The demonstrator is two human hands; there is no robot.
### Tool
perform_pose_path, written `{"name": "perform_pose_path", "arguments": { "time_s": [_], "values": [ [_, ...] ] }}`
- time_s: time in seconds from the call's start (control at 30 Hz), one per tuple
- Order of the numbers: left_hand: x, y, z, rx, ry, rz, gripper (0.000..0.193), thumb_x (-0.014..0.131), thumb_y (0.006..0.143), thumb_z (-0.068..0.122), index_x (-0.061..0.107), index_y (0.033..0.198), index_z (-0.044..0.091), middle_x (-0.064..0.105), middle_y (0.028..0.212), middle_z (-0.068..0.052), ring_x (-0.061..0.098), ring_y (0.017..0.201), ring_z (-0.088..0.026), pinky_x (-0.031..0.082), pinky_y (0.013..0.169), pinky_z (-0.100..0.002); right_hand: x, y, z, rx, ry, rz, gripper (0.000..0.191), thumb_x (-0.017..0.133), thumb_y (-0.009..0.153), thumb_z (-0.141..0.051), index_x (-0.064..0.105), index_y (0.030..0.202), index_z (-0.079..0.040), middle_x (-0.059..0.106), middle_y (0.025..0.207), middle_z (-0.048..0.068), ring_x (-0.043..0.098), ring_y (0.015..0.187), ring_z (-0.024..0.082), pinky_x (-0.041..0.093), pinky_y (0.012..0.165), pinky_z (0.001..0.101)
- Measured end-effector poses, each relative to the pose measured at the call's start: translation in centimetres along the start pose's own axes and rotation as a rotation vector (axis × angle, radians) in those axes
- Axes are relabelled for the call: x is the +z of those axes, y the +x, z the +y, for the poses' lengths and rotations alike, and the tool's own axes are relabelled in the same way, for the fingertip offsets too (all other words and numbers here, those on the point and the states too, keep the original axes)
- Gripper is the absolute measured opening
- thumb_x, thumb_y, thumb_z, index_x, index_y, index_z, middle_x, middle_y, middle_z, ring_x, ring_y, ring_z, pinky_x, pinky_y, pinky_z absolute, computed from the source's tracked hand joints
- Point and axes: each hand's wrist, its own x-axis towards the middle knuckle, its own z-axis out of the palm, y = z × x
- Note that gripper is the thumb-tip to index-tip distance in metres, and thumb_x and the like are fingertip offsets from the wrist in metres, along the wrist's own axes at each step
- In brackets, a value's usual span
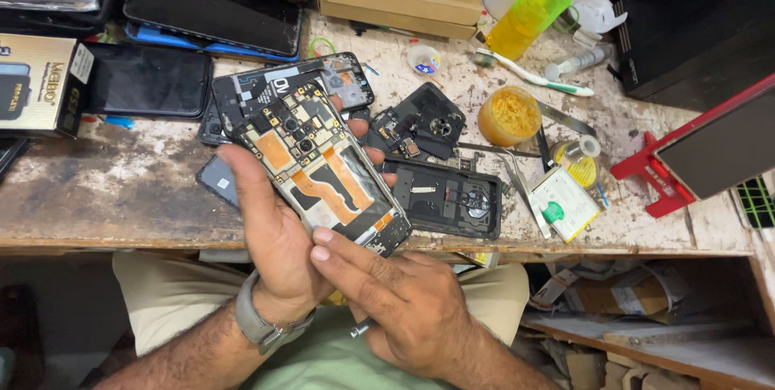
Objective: The person uses a screwdriver to remove screws from the internal frame of a disassembled smartphone. They carefully unscrew multiple fasteners around the motherboard and battery area, then lift the main logic board out of the chassis.
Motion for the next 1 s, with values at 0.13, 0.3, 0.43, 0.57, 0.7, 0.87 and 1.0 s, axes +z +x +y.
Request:
{"name": "perform_pose_path", "arguments": {
  "time_s": [0.13, 0.3, 0.43, 0.57, 0.7, 0.87, 1.0],
  "values": [
    [0.7, -0.3, 0.5, 0.005, 0.134, 0.001, 0.070, 0.041, 0.105, 0.050, 0.040, 0.156, 0.002, 0.059, 0.137, -0.017, 0.064, 0.116, -0.026, 0.058, 0.100, -0.048, -0.5, -0.9, 0.1, -0.002, 0.055, 0.099, 0.060, 0.072, 0.072, 0.004, 0.064, 0.131, -0.003, 0.068, 0.136, 0.013, 0.077, 0.092, 0.020, 0.058, 0.074, 0.0301],
    [1.2, -0.4, 1.5, -0.015, 0.252, -0.016, 0.059, 0.050, 0.098, 0.014, 0.040, 0.154, -0.002, 0.058, 0.136, -0.020, 0.065, 0.117, -0.028, 0.061, 0.097, -0.049, -2.0, -3.3, 0.8, 0.335, 0.073, 0.427, 0.022, 0.071, 0.097, 0.005, 0.070, 0.118, -0.004, 0.074, 0.112, 0.006, 0.071, 0.086, 0.011, 0.055, 0.073, 0.0199],
    [1.5, -0.3, 1.5, -0.059, 0.315, 0.046, 0.057, 0.049, 0.091, 0.003, 0.043, 0.147, -0.004, 0.059, 0.137, -0.020, 0.066, 0.116, -0.030, 0.061, 0.097, -0.052, -3.2, -5.0, 1.4, 0.631, 0.208, 0.506, 0.019, 0.071, 0.095, 0.002, 0.072, 0.114, 0.002, 0.069, 0.102, 0.007, 0.059, 0.078, 0.006, 0.045, 0.069, 0.0195],
    [1.8, -0.4, 1.4, -0.075, 0.342, 0.049, 0.057, 0.049, 0.087, -0.002, 0.045, 0.144, -0.005, 0.059, 0.137, -0.021, 0.066, 0.117, -0.031, 0.062, 0.099, -0.054, -3.3, -6.1, 1.7, 0.682, 0.350, 0.495, 0.017, 0.070, 0.097, 0.001, 0.072, 0.113, 0.003, 0.069, 0.102, 0.007, 0.063, 0.085, 0.007, 0.050, 0.076, 0.0206],
    [1.8, -0.5, 1.1, -0.084, 0.338, 0.050, 0.056, 0.049, 0.088, 0.000, 0.045, 0.144, -0.004, 0.059, 0.136, -0.021, 0.066, 0.115, -0.031, 0.062, 0.097, -0.054, -2.0, -6.6, 2.0, 0.770, 0.770, 0.506, 0.017, 0.068, 0.093, 0.003, 0.069, 0.109, 0.004, 0.070, 0.104, 0.009, 0.070, 0.091, 0.012, 0.057, 0.082, 0.0248],
    [1.1, -0.6, 0.6, -0.060, 0.284, 0.013, 0.052, 0.047, 0.099, 0.018, 0.046, 0.147, -0.004, 0.061, 0.137, -0.023, 0.066, 0.114, -0.030, 0.062, 0.096, -0.051, -1.0, -6.9, 1.5, 0.695, 0.590, 0.445, 0.011, 0.068, 0.096, 0.000, 0.067, 0.106, 0.003, 0.065, 0.104, 0.009, 0.060, 0.090, 0.011, 0.049, 0.080, 0.0245],
    [0.6, -0.6, 0.5, 0.021, 0.351, -0.030, 0.060, 0.038, 0.108, 0.042, 0.048, 0.146, -0.004, 0.064, 0.129, -0.024, 0.070, 0.108, -0.030, 0.064, 0.089, -0.050, -3.8, -7.3, 2.2, 0.670, 0.751, 0.472, 0.028, 0.052, 0.114, -0.019, 0.067, 0.107, 0.004, 0.064, 0.103, 0.014, 0.052, 0.085, 0.013, 0.044, 0.079, 0.0263]
  ]
}}
